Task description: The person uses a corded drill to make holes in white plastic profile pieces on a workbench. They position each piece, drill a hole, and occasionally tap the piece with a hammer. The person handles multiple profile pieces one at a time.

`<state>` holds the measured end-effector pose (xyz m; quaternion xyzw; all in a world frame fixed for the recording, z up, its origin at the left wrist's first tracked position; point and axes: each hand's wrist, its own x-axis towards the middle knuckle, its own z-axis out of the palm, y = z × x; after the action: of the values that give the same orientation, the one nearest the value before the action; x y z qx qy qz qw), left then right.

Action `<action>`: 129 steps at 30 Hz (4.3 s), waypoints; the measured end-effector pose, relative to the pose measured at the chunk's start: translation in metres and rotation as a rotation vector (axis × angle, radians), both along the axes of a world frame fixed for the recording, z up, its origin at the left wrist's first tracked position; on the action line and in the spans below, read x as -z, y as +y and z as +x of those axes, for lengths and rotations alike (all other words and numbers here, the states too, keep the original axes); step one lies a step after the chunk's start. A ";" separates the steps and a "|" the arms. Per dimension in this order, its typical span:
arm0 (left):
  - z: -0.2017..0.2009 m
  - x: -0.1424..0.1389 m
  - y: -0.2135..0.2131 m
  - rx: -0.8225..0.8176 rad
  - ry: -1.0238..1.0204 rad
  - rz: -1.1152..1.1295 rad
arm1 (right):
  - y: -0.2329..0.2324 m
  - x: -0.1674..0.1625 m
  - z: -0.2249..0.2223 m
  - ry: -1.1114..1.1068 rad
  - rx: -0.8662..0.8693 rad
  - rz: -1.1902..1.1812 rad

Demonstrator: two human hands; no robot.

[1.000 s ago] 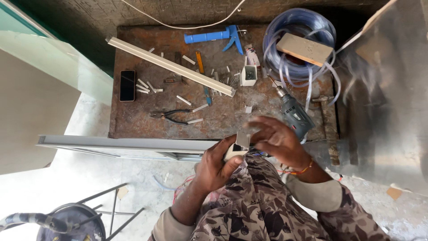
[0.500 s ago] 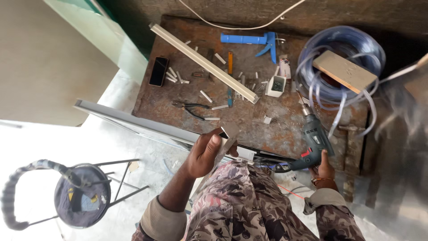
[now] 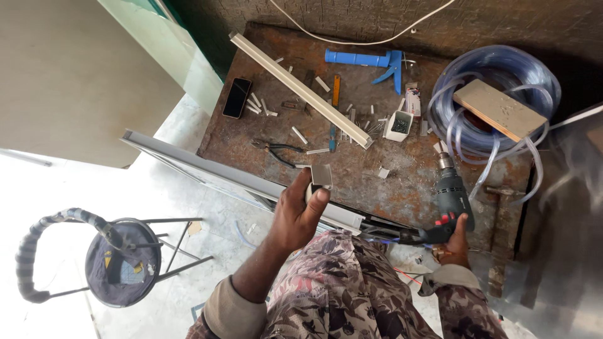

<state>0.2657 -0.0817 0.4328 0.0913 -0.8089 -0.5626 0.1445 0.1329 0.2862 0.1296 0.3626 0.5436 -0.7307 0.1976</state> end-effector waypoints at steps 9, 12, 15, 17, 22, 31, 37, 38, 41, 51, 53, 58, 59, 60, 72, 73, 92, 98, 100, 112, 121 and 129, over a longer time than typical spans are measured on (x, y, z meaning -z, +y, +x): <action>0.008 0.006 -0.023 0.009 0.067 -0.143 | 0.076 -0.016 0.092 0.391 0.064 -0.554; 0.004 0.012 -0.041 0.122 0.017 -0.049 | 0.112 -0.038 0.096 0.585 -0.052 -0.690; 0.005 0.013 -0.059 0.214 0.108 0.122 | 0.133 -0.056 0.098 0.729 -0.207 -0.585; 0.009 0.011 -0.068 0.231 0.191 0.205 | 0.133 -0.062 0.100 0.712 -0.305 -0.569; 0.015 0.003 -0.086 0.194 0.297 0.278 | 0.103 -0.066 0.095 0.620 -0.215 -0.556; 0.018 -0.004 -0.100 0.212 0.307 0.382 | 0.101 -0.093 0.059 0.871 -0.204 -0.979; 0.014 -0.002 -0.088 0.201 0.284 0.351 | 0.138 -0.154 0.041 0.860 -0.462 -0.591; 0.013 -0.002 -0.086 0.200 0.288 0.330 | 0.140 -0.160 0.041 0.864 -0.463 -0.565; 0.013 -0.003 -0.080 0.194 0.299 0.277 | 0.137 -0.168 0.035 0.948 -0.295 -0.512; 0.013 0.007 -0.064 0.136 0.268 0.213 | 0.079 -0.159 0.031 1.034 -0.058 -0.776; 0.017 0.006 -0.063 0.146 0.238 0.214 | 0.076 -0.156 0.044 0.900 -0.004 -0.797; 0.015 -0.003 -0.078 0.139 0.298 0.166 | 0.092 -0.145 0.042 0.833 -0.039 -0.900; 0.015 -0.005 -0.082 0.171 0.300 0.197 | 0.100 -0.145 0.042 0.829 -0.064 -0.912; 0.013 -0.007 -0.086 0.205 0.303 0.231 | 0.111 -0.147 0.045 0.849 -0.088 -0.893; 0.007 -0.015 -0.097 0.173 0.450 0.195 | -0.058 -0.195 0.102 1.058 -0.738 0.192; 0.008 -0.013 -0.097 0.169 0.454 0.198 | -0.071 -0.205 0.105 1.085 -0.781 0.226; 0.011 -0.009 -0.091 0.075 0.361 0.141 | -0.016 -0.247 0.116 1.115 -0.835 0.444; 0.012 -0.006 -0.090 0.103 0.343 0.170 | -0.008 -0.248 0.118 1.133 -0.832 0.473; 0.011 -0.005 -0.090 0.107 0.345 0.175 | -0.007 -0.249 0.117 1.140 -0.831 0.484; 0.009 0.001 -0.092 0.128 0.369 0.188 | 0.002 -0.253 0.117 1.194 -0.834 0.540; 0.010 -0.004 -0.092 0.057 0.375 0.086 | 0.014 -0.260 0.114 1.285 -0.873 0.604; 0.005 0.006 -0.106 0.163 0.180 0.138 | 0.015 -0.298 0.098 1.392 -1.115 0.747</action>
<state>0.2706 -0.1874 0.4266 -0.0160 -0.7568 -0.6326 0.1636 0.2305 0.3015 0.4273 -0.4223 0.8303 -0.3630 0.0216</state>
